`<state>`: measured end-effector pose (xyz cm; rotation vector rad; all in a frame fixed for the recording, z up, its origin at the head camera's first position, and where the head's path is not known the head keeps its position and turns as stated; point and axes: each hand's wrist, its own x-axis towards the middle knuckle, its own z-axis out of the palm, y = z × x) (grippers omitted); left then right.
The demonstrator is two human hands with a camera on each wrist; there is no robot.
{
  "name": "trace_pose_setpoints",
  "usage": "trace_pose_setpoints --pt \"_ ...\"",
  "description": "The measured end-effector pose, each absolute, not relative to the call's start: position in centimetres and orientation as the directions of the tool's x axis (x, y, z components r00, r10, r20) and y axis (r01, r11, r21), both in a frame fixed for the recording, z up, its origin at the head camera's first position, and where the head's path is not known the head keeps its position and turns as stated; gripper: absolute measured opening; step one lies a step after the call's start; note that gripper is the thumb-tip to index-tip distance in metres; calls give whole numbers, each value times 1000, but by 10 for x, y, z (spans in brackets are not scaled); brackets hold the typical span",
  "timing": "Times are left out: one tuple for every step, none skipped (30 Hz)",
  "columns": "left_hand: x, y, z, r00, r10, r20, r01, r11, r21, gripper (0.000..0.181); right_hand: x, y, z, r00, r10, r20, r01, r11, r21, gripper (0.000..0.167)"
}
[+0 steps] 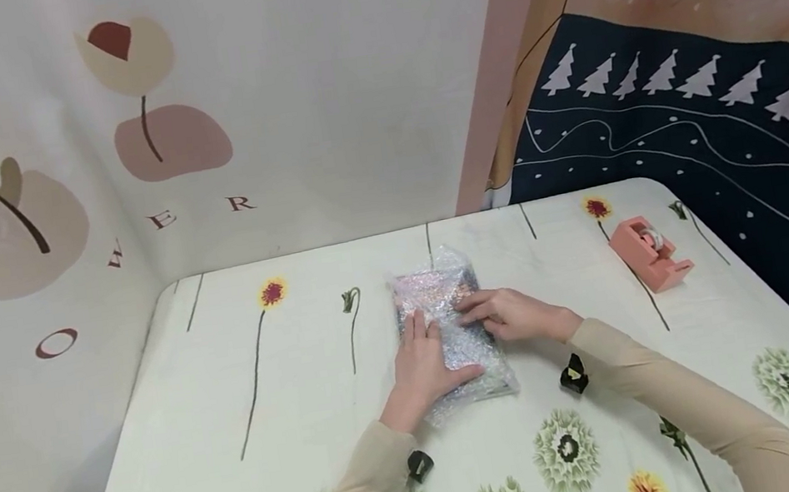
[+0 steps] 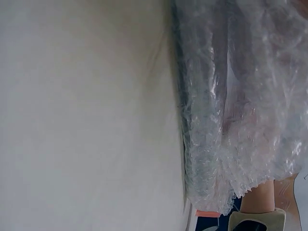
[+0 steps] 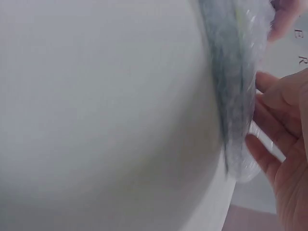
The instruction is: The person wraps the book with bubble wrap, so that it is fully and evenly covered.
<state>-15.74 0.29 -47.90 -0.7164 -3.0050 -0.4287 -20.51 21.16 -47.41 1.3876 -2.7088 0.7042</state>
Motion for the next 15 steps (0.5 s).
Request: trace_pose_setpoints --pt "-157 3 -479 -894 440 82 446 856 261 104 -205 211 -475 -599 -771 215 -781 505 -367 42" --pt "-157 2 -479 -894 440 83 445 856 262 104 -205 209 -475 -588 -780 215 -794 503 -342 43" --pt "-157 2 -479 -895 439 78 443 857 262 104 -205 207 -476 -575 -789 216 -806 501 -315 44" --pt "-157 2 -479 -896 437 75 441 858 263 104 -206 205 -476 -563 -797 217 -817 498 -290 44" --pt "-157 2 -479 -897 436 71 438 859 263 104 -206 203 -476 -555 -802 220 -825 495 -273 44" --pt "-157 2 -479 -899 433 65 434 862 264 104 -206 202 -476 -549 -805 223 -829 492 -266 43" --pt "-157 2 -479 -900 430 64 431 863 265 104 -206 200 -476 -549 -805 226 -830 491 -265 43" --pt "-157 2 -479 -901 429 68 431 862 265 104 -206 199 -475 -550 -803 230 -829 490 -270 43" --pt "-156 2 -479 -901 428 72 431 863 265 104 -206 199 -474 -554 -799 233 -826 491 -278 44" --pt "-156 2 -479 -900 428 82 433 862 264 103 -206 199 -473 -556 -797 236 -824 491 -283 45" --pt "-157 2 -480 -899 428 93 437 861 261 103 -206 198 -473 -555 -797 237 -824 490 -285 47" --pt "-157 2 -480 -897 428 106 441 860 257 103 -206 198 -472 -554 -798 236 -825 489 -283 48" --pt "-157 3 -481 -895 429 117 445 859 254 102 -206 198 -472 -552 -800 235 -827 488 -279 48" --pt "-157 3 -481 -893 432 128 450 856 252 102 -206 197 -472 -552 -800 233 -827 491 -273 49" --pt "-158 3 -481 -891 434 133 454 854 254 102 -206 197 -471 -555 -799 231 -826 495 -270 48"
